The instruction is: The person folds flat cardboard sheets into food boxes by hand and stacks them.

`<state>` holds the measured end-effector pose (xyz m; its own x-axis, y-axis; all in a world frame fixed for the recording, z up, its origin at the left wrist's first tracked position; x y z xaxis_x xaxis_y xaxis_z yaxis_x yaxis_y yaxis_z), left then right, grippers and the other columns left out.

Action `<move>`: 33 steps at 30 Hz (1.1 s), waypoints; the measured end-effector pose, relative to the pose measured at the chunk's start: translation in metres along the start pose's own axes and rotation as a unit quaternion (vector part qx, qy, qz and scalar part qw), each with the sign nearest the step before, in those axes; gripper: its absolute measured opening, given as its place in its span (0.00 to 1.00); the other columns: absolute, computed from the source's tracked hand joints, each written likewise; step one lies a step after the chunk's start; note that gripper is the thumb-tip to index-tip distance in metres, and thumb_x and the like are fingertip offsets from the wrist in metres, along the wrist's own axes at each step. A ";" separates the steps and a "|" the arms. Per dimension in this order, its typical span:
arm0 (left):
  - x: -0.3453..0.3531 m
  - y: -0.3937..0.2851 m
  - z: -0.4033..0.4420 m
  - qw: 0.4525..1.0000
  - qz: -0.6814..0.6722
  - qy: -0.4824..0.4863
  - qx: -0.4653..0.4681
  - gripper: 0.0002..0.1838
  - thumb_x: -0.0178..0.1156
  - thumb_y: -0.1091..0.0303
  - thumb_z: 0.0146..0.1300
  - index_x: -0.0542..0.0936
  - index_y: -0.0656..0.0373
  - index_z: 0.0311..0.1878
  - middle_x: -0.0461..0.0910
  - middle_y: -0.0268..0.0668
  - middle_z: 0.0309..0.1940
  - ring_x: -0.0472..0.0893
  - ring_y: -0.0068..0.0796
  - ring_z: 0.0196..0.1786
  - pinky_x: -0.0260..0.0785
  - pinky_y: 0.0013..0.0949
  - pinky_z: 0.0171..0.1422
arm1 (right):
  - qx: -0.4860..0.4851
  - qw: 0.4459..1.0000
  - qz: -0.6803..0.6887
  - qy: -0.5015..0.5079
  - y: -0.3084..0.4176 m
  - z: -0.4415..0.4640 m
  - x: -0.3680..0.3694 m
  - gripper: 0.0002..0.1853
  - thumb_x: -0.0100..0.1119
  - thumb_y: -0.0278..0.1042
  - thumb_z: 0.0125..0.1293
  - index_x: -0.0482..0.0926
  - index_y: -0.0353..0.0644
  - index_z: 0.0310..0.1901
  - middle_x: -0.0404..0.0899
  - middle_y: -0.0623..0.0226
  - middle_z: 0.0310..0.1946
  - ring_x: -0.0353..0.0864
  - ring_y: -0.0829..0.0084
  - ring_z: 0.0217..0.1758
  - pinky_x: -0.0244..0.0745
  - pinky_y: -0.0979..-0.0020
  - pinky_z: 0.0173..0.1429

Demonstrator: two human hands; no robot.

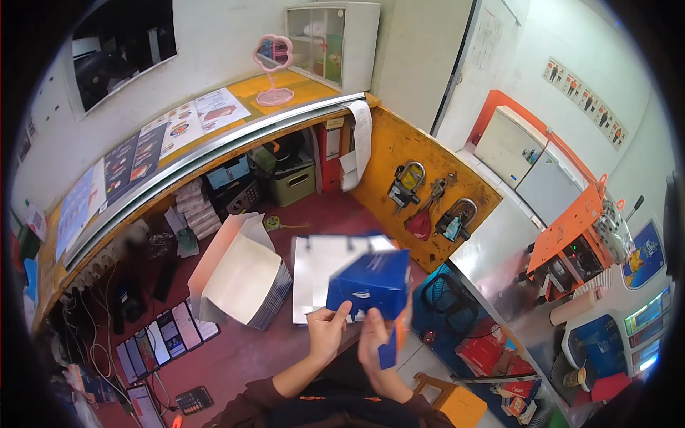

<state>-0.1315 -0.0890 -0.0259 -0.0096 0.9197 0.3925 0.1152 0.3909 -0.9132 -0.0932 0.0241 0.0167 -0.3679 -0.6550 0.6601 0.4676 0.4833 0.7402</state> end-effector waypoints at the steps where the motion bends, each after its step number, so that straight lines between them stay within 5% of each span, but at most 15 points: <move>1: -0.003 -0.001 -0.001 0.999 0.010 -0.035 0.002 0.17 0.62 0.63 0.58 0.77 0.64 0.18 0.70 0.28 0.10 0.65 0.15 0.13 0.53 0.20 0.18 | 0.038 0.996 0.069 0.030 -0.020 -0.002 -0.003 0.26 0.51 0.19 0.60 0.60 0.43 0.60 0.70 0.66 0.50 0.70 0.74 0.52 0.68 0.73 0.55; 4: 0.005 -0.011 -0.001 0.992 0.079 0.080 -0.057 0.19 0.62 0.62 0.57 0.77 0.65 0.17 0.67 0.28 0.07 0.64 0.16 0.10 0.51 0.22 0.15 | 0.143 0.986 0.070 -0.038 -0.037 0.002 -0.021 0.20 0.53 0.21 0.60 0.66 0.44 0.54 0.72 0.67 0.46 0.71 0.75 0.50 0.68 0.73 0.55; 7: 0.006 -0.038 -0.010 0.859 0.456 0.230 -0.049 0.22 0.65 0.52 0.51 0.78 0.66 0.26 0.72 0.36 0.11 0.74 0.26 0.17 0.63 0.27 0.22 | 0.132 0.983 -0.126 -0.001 -0.029 0.016 -0.031 0.18 0.56 0.25 0.59 0.67 0.39 0.52 0.71 0.67 0.46 0.71 0.73 0.50 0.66 0.73 0.56; 9: 0.008 -0.099 -0.020 0.793 0.547 0.054 0.264 0.23 0.68 0.55 0.47 0.76 0.62 0.40 0.78 0.39 0.28 0.77 0.24 0.25 0.68 0.30 0.28 | 0.065 0.899 -0.400 0.168 -0.034 0.021 -0.026 0.17 0.60 0.32 0.58 0.71 0.36 0.47 0.75 0.62 0.41 0.75 0.73 0.42 0.71 0.70 0.45; 10: 0.003 -0.096 -0.019 0.793 0.548 0.049 0.262 0.23 0.68 0.55 0.47 0.76 0.62 0.40 0.78 0.39 0.28 0.77 0.24 0.25 0.68 0.30 0.28 | -0.111 0.782 -0.539 0.292 -0.021 0.008 -0.006 0.21 0.64 0.36 0.53 0.72 0.36 0.46 0.76 0.61 0.39 0.76 0.69 0.41 0.71 0.67 0.44; 11: -0.006 -0.084 -0.011 0.849 0.481 0.071 0.209 0.25 0.68 0.54 0.48 0.74 0.63 0.43 0.77 0.39 0.31 0.77 0.25 0.29 0.69 0.30 0.31 | -0.247 0.689 -0.556 0.394 -0.030 -0.007 -0.011 0.17 0.65 0.36 0.52 0.75 0.39 0.43 0.76 0.63 0.33 0.76 0.65 0.35 0.69 0.68 0.39; 13: -0.027 -0.055 0.013 0.932 0.330 0.106 0.107 0.29 0.66 0.52 0.49 0.71 0.64 0.48 0.76 0.40 0.38 0.77 0.27 0.35 0.70 0.30 0.38 | -0.012 0.751 -0.506 0.424 -0.008 -0.004 0.047 0.23 0.61 0.44 0.55 0.72 0.36 0.46 0.78 0.59 0.37 0.76 0.62 0.43 0.69 0.64 0.47; 15: -0.060 -0.022 0.019 0.992 0.113 0.060 -0.016 0.26 0.62 0.56 0.56 0.69 0.66 0.50 0.74 0.37 0.39 0.74 0.22 0.40 0.68 0.25 0.40 | -0.187 0.657 -0.591 0.429 0.009 -0.020 0.078 0.21 0.62 0.48 0.53 0.78 0.40 0.41 0.76 0.62 0.32 0.76 0.64 0.39 0.66 0.64 0.48; 19: -0.098 -0.029 -0.010 0.984 -0.136 -0.015 -0.117 0.25 0.54 0.59 0.63 0.60 0.62 0.58 0.70 0.40 0.50 0.74 0.30 0.50 0.72 0.34 0.47 | -0.224 0.429 -0.671 0.562 -0.014 -0.050 0.111 0.21 0.60 0.52 0.52 0.77 0.41 0.37 0.74 0.68 0.29 0.74 0.69 0.39 0.63 0.62 0.52; 23: -0.147 -0.046 -0.031 0.981 -0.188 0.035 0.017 0.29 0.53 0.55 0.63 0.56 0.60 0.61 0.68 0.39 0.53 0.73 0.37 0.53 0.73 0.41 0.50 | -0.301 0.416 -0.551 0.657 -0.046 -0.078 0.147 0.12 0.57 0.43 0.55 0.74 0.43 0.30 0.71 0.70 0.27 0.73 0.70 0.36 0.63 0.63 0.47; 25: -0.173 -0.069 -0.037 0.992 -0.073 0.022 0.103 0.28 0.58 0.56 0.59 0.63 0.58 0.58 0.71 0.40 0.51 0.76 0.38 0.50 0.74 0.38 0.45 | -0.330 0.434 -0.498 0.675 -0.058 -0.080 0.170 0.08 0.56 0.38 0.55 0.73 0.43 0.28 0.70 0.69 0.27 0.73 0.70 0.35 0.63 0.64 0.45; 26: -0.185 -0.077 -0.037 0.958 0.260 -0.013 0.117 0.25 0.61 0.58 0.55 0.68 0.58 0.54 0.71 0.41 0.49 0.77 0.39 0.45 0.73 0.36 0.40 | -0.313 0.427 -0.470 0.706 -0.067 -0.084 0.181 0.07 0.56 0.37 0.55 0.74 0.43 0.29 0.72 0.69 0.27 0.74 0.70 0.35 0.63 0.66 0.44; 27: -0.196 -0.083 -0.038 0.816 0.564 -0.047 0.115 0.23 0.64 0.60 0.51 0.73 0.58 0.49 0.72 0.42 0.47 0.78 0.40 0.41 0.73 0.34 0.36 | -0.296 0.419 -0.441 0.736 -0.076 -0.088 0.189 0.06 0.55 0.35 0.54 0.76 0.43 0.30 0.73 0.69 0.28 0.75 0.70 0.34 0.62 0.68 0.43; 31: -0.230 -0.057 -0.033 0.651 0.700 -0.053 0.291 0.12 0.65 0.69 0.42 0.80 0.55 0.34 0.77 0.37 0.35 0.76 0.35 0.27 0.69 0.32 0.27 | -0.232 0.401 -0.399 0.791 -0.112 -0.095 0.212 0.10 0.54 0.38 0.58 0.73 0.39 0.30 0.73 0.63 0.29 0.75 0.62 0.33 0.66 0.64 0.43; 33: -0.227 -0.066 -0.031 0.645 0.690 -0.044 0.326 0.11 0.64 0.70 0.42 0.80 0.53 0.33 0.76 0.34 0.31 0.76 0.32 0.25 0.68 0.32 0.26 | -0.133 0.444 -0.413 0.784 -0.130 -0.085 0.214 0.11 0.53 0.38 0.59 0.73 0.37 0.31 0.74 0.60 0.31 0.75 0.56 0.33 0.68 0.61 0.42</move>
<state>-0.1057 -0.3250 -0.0510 -0.4053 0.3961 -0.8239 -0.3673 -0.8959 -0.2500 -0.1642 -0.2287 0.0509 0.4124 -0.2439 -0.8778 0.8486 -0.2478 0.4675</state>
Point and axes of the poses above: each hand's wrist, its own z-axis towards the middle knuckle, its own x-axis out of the palm, y = z × x, the point moved 7 cm from there along z, towards the middle knuckle
